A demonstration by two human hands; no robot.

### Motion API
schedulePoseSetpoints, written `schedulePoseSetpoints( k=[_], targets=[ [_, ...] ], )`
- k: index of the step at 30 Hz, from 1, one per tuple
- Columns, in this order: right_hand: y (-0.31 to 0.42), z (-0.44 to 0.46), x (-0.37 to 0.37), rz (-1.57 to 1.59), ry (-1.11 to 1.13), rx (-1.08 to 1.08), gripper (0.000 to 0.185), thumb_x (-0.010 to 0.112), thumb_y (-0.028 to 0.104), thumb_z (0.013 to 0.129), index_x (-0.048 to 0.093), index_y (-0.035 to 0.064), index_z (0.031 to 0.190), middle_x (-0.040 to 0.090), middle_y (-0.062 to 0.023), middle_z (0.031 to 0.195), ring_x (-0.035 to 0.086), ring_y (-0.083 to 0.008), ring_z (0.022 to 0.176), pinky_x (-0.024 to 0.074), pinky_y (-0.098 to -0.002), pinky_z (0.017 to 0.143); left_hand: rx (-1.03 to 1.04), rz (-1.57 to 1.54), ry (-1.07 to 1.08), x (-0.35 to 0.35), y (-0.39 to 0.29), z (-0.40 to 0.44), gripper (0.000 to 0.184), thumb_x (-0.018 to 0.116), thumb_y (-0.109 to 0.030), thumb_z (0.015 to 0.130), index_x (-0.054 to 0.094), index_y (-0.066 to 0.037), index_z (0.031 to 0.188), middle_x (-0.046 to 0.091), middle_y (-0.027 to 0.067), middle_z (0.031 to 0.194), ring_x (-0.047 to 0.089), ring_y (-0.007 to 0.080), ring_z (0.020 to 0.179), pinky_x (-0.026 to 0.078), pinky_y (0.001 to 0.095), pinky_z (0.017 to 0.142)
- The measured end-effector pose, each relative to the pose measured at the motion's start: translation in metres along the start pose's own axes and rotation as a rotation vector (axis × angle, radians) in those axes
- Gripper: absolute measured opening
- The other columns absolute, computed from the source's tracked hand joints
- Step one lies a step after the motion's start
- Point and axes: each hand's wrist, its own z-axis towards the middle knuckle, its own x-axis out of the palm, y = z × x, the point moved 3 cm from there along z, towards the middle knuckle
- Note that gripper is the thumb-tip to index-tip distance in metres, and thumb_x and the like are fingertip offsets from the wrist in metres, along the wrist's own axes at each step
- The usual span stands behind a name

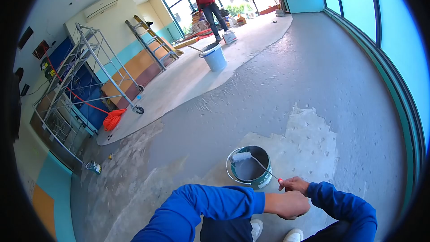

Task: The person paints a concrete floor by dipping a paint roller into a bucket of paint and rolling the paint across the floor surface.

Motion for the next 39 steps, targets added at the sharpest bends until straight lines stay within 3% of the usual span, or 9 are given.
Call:
schedulePoseSetpoints(
  k=[13, 22, 28, 39],
  targets=[
    [0.001, -0.001, 0.001, 0.004, 0.013, -0.003, 0.044, 0.062, 0.051, 0.088, 0.070, 0.0080, 0.089, 0.054, 0.0023, 0.062, 0.046, -0.0073, 0.055, 0.0367, -0.0265, 0.051, -0.001, -0.047, 0.015, 0.001, 0.002, 0.002, 0.010, 0.067, -0.010, 0.054, 0.065, -0.001, 0.057, 0.061, 0.0171, 0.059, 0.062, 0.0348, 0.058, 0.049, 0.0423, 0.056],
    [-0.003, 0.002, -0.001, -0.007, 0.020, 0.003, 0.046, 0.061, 0.053, 0.088, 0.070, 0.0081, 0.090, 0.054, 0.0020, 0.062, 0.047, -0.0075, 0.055, 0.0378, -0.0267, 0.051, -0.002, -0.037, 0.031, 0.007, 0.005, 0.005, 0.012, 0.069, -0.012, 0.059, 0.066, -0.001, 0.060, 0.062, 0.0179, 0.063, 0.063, 0.0352, 0.063, 0.050, 0.0429, 0.058],
    [0.000, 0.000, -0.001, -0.042, 0.012, -0.001, 0.049, 0.060, 0.056, 0.087, 0.070, 0.0080, 0.090, 0.055, 0.0016, 0.063, 0.048, -0.0078, 0.057, 0.0389, -0.0266, 0.053, -0.004, -0.027, 0.000, 0.007, 0.006, 0.004, 0.011, 0.066, -0.011, 0.064, 0.065, 0.000, 0.062, 0.063, 0.0193, 0.066, 0.064, 0.0356, 0.063, 0.051, 0.0429, 0.058],
    [-0.006, 0.003, 0.000, 0.011, 0.000, 0.016, 0.047, 0.060, 0.053, 0.088, 0.070, 0.0078, 0.089, 0.053, 0.0029, 0.062, 0.046, -0.0070, 0.055, 0.0366, -0.0262, 0.052, -0.024, 0.031, 0.058, 0.008, 0.005, 0.004, 0.007, 0.064, -0.006, 0.061, 0.065, 0.001, 0.061, 0.064, 0.0205, 0.066, 0.065, 0.0354, 0.063, 0.052, 0.0422, 0.057]
  ],
)
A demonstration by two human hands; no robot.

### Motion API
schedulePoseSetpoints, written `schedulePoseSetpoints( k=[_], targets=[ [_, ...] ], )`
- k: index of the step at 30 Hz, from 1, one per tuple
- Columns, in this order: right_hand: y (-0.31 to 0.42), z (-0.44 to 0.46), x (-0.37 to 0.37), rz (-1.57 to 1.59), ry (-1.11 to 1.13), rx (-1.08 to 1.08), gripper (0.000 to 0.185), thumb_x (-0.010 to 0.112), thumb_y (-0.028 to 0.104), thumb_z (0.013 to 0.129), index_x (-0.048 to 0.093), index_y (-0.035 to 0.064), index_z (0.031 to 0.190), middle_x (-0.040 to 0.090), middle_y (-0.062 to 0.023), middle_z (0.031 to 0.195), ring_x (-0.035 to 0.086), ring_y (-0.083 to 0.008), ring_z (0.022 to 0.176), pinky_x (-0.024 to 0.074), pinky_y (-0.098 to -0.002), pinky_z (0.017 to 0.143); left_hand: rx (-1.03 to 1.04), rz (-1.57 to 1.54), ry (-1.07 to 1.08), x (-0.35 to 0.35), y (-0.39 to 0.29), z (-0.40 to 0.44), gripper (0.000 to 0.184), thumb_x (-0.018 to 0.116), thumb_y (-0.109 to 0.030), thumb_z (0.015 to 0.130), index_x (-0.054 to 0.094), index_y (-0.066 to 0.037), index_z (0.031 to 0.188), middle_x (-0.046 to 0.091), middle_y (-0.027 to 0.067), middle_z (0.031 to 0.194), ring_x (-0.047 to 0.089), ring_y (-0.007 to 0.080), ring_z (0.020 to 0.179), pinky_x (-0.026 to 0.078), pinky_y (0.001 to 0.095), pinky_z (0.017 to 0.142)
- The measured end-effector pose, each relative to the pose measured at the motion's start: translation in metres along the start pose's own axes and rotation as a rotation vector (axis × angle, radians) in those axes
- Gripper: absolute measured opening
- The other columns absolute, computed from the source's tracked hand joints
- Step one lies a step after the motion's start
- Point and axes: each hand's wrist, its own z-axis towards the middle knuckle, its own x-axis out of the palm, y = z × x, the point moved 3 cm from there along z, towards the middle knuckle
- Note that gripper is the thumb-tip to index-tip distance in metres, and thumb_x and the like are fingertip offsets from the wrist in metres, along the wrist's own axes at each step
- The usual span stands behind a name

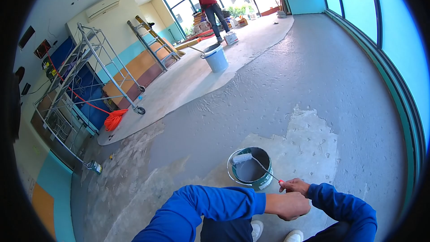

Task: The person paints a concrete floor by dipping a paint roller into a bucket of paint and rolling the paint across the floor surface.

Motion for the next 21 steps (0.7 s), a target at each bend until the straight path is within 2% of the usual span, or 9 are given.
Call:
schedulePoseSetpoints(
  k=[21],
  targets=[
    [0.0033, -0.0027, 0.0001, -0.035, 0.007, -0.024, 0.048, 0.060, 0.055, 0.088, 0.070, 0.0077, 0.090, 0.053, 0.0025, 0.062, 0.046, -0.0074, 0.055, 0.0369, -0.0265, 0.052, -0.005, -0.097, 0.004, -0.0031, 0.0004, -0.0002, 0.008, 0.062, -0.002, 0.060, 0.063, 0.003, 0.066, 0.063, 0.0211, 0.069, 0.064, 0.0372, 0.068, 0.049, 0.0438, 0.059]
  ],
)
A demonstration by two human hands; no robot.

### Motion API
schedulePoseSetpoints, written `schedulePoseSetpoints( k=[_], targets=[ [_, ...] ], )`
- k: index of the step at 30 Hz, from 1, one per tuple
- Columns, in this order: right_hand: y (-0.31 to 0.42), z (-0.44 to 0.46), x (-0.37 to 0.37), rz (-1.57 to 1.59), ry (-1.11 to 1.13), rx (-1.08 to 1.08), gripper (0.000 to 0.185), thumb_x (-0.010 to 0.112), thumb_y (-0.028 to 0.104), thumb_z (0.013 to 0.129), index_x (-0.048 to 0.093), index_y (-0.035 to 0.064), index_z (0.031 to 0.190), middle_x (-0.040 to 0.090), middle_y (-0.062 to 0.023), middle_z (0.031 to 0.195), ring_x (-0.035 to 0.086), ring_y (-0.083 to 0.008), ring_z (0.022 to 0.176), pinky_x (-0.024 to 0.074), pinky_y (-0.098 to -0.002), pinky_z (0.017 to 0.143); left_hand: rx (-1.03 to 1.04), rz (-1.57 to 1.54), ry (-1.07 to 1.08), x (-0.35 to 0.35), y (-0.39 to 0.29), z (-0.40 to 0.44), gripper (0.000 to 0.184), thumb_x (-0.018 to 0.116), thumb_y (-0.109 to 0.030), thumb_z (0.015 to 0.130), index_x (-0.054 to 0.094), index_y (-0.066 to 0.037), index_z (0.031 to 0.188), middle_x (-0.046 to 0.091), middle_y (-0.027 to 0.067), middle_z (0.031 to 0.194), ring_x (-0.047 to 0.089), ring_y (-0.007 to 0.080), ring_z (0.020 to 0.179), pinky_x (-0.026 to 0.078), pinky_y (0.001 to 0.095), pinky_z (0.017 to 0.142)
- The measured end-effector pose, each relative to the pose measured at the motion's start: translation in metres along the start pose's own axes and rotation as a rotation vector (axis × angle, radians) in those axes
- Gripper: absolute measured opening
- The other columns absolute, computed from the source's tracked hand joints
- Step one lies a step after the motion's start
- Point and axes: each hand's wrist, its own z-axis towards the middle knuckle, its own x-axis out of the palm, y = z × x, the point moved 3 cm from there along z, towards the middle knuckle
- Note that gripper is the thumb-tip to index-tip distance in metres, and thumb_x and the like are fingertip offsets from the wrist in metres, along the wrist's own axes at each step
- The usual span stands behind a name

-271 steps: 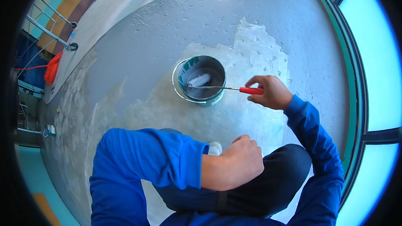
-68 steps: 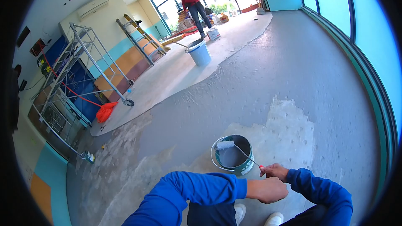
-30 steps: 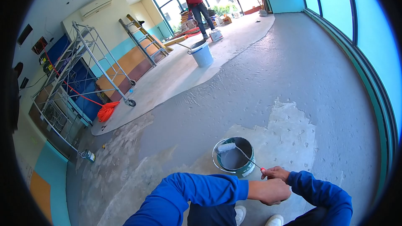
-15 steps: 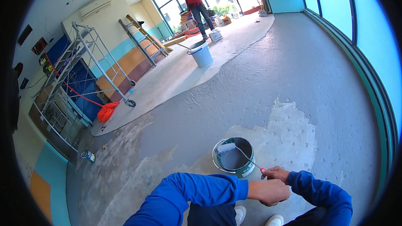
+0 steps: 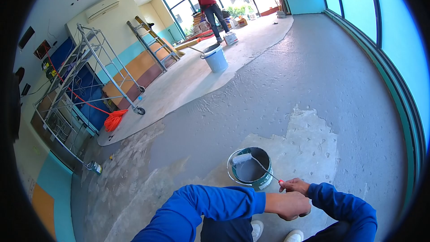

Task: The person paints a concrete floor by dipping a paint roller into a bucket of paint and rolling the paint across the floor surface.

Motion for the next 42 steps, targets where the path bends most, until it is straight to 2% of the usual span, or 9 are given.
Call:
schedulePoseSetpoints(
  k=[7, 16, 28, 42],
  targets=[
    [-0.0001, 0.0005, -0.0007, -0.025, 0.003, -0.001, 0.051, 0.058, 0.057, 0.088, 0.070, 0.0077, 0.091, 0.053, 0.0024, 0.062, 0.046, -0.0074, 0.057, 0.0374, -0.0267, 0.053, -0.003, 0.000, 0.027, -0.0015, 0.0000, -0.0004, 0.009, 0.062, -0.002, 0.062, 0.063, 0.001, 0.070, 0.063, 0.0211, 0.071, 0.064, 0.0377, 0.070, 0.049, 0.0441, 0.060],
    [0.0054, -0.0039, 0.0008, -0.053, -0.001, 0.010, 0.052, 0.057, 0.058, 0.088, 0.070, 0.0075, 0.092, 0.053, 0.0024, 0.063, 0.046, -0.0073, 0.057, 0.0375, -0.0268, 0.053, 0.030, -0.062, -0.003, 0.0000, 0.0035, 0.0003, 0.021, 0.061, 0.001, 0.068, 0.069, -0.003, 0.088, 0.066, 0.0207, 0.086, 0.065, 0.0364, 0.082, 0.051, 0.0436, 0.069],
    [0.0031, -0.0023, 0.0007, -0.029, 0.012, 0.023, 0.051, 0.057, 0.057, 0.088, 0.070, 0.0076, 0.091, 0.053, 0.0026, 0.062, 0.046, -0.0073, 0.056, 0.0373, -0.0270, 0.052, 0.070, -0.073, -0.035, 0.0018, 0.0047, 0.0010, 0.027, 0.068, 0.000, 0.062, 0.069, -0.005, 0.089, 0.066, 0.0183, 0.086, 0.065, 0.0351, 0.084, 0.051, 0.0427, 0.069],
    [0.0012, -0.0007, 0.0007, -0.023, 0.023, 0.036, 0.048, 0.055, 0.055, 0.091, 0.069, 0.0082, 0.092, 0.053, 0.0032, 0.061, 0.046, -0.0069, 0.056, 0.0366, -0.0264, 0.052, 0.057, -0.040, -0.002, -0.0042, -0.0003, -0.0012, 0.027, 0.067, 0.004, 0.060, 0.070, -0.004, 0.086, 0.067, 0.0179, 0.084, 0.066, 0.0345, 0.082, 0.052, 0.0417, 0.067]
  ],
)
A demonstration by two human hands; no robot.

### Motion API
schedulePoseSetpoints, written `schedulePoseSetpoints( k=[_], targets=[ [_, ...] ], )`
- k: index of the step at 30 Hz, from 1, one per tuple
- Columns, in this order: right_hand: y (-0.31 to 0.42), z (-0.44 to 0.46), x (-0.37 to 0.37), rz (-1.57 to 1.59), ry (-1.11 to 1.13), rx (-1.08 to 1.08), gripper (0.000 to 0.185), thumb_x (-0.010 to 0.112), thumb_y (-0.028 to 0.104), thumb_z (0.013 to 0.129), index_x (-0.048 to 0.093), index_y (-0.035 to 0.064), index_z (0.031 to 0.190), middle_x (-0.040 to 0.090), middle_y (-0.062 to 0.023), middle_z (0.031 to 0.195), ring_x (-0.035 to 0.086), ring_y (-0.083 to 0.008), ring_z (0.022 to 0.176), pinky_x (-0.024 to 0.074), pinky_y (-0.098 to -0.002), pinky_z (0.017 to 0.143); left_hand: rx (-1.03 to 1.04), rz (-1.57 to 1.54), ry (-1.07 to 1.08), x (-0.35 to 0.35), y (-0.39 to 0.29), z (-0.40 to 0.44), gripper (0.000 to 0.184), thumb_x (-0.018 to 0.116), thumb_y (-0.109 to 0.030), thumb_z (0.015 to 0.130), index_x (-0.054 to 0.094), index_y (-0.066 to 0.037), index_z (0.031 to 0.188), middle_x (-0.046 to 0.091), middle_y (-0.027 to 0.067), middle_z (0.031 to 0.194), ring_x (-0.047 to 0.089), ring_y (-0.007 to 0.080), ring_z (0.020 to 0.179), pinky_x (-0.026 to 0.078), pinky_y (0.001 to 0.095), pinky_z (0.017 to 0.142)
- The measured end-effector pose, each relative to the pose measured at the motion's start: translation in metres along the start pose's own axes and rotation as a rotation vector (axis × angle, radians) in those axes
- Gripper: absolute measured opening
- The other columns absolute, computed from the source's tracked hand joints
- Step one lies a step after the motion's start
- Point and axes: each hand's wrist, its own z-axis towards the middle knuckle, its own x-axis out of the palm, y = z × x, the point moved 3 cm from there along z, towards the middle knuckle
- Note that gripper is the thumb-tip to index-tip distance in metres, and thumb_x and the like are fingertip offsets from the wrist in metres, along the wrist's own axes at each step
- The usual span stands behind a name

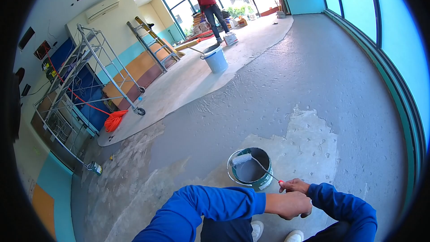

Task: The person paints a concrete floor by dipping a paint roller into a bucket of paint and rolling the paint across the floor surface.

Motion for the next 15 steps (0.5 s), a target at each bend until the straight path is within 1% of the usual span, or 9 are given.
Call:
schedulePoseSetpoints(
  k=[7, 15],
  targets=[
    [0.0002, -0.0006, 0.0006, 0.020, 0.009, -0.007, 0.048, 0.056, 0.055, 0.090, 0.069, 0.0081, 0.092, 0.052, 0.0036, 0.061, 0.046, -0.0066, 0.056, 0.0367, -0.0262, 0.052, -0.012, -0.003, 0.019, -0.0001, -0.0002, 0.0014, 0.031, 0.066, 0.006, 0.056, 0.070, -0.001, 0.086, 0.067, 0.0189, 0.084, 0.066, 0.0350, 0.081, 0.052, 0.0413, 0.067],
    [-0.0020, 0.0019, -0.0010, 0.016, -0.003, -0.012, 0.049, 0.057, 0.055, 0.090, 0.069, 0.0074, 0.091, 0.053, 0.0031, 0.062, 0.046, -0.0068, 0.056, 0.0369, -0.0264, 0.052, -0.005, -0.001, -0.002, -0.0011, -0.0005, -0.0002, 0.028, 0.066, 0.005, 0.055, 0.069, 0.000, 0.082, 0.066, 0.0198, 0.082, 0.065, 0.0359, 0.080, 0.052, 0.0414, 0.065]
  ],
)
